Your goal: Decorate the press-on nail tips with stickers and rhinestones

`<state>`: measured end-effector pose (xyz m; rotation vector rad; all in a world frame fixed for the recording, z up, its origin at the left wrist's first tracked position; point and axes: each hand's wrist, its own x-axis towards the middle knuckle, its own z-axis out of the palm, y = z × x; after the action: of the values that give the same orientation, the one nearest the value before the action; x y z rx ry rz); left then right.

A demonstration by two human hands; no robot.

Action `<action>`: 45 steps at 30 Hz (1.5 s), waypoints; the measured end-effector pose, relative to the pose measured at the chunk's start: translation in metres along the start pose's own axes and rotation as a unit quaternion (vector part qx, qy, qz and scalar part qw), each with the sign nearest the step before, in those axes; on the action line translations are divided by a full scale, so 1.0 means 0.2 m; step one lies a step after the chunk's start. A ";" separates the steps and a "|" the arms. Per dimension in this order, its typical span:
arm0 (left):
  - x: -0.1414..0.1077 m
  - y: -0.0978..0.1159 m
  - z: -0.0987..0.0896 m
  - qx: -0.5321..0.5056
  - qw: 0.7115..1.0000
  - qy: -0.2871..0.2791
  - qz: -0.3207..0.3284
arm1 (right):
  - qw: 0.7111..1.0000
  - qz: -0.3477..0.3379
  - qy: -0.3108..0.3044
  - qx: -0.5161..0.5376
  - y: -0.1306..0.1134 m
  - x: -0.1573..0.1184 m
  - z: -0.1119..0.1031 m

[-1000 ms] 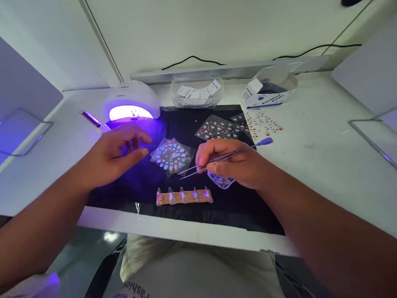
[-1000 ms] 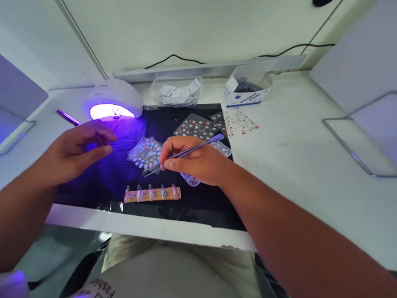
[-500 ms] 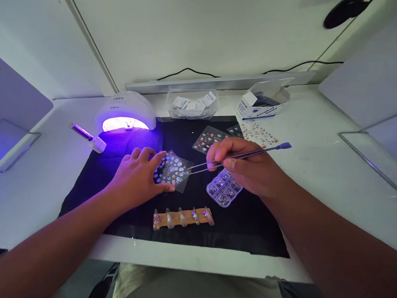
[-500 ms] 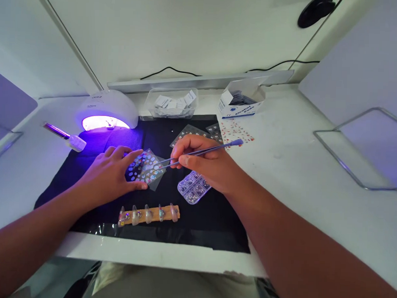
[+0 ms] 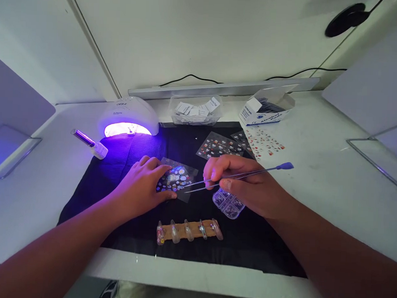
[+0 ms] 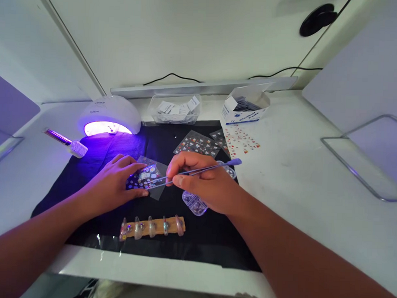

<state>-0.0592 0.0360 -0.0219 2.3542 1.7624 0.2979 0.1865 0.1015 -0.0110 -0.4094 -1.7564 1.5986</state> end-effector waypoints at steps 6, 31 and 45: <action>-0.01 0.00 -0.03 -0.077 0.996 0.021 0.034 | 0.999 -0.036 -0.018 -0.028 0.01 -0.02 0.06; -0.07 0.06 -0.21 -0.263 0.963 -0.037 -0.032 | 0.929 -0.284 -0.066 -0.229 -0.09 -0.02 0.22; -0.10 0.09 -0.04 -0.657 0.727 0.178 0.093 | 0.969 -0.208 0.125 -0.035 -0.08 -0.03 0.22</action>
<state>-0.0506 0.0117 -0.0106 1.3522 0.7538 1.4998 0.1653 0.0624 0.0034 -0.2418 -1.5811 1.1395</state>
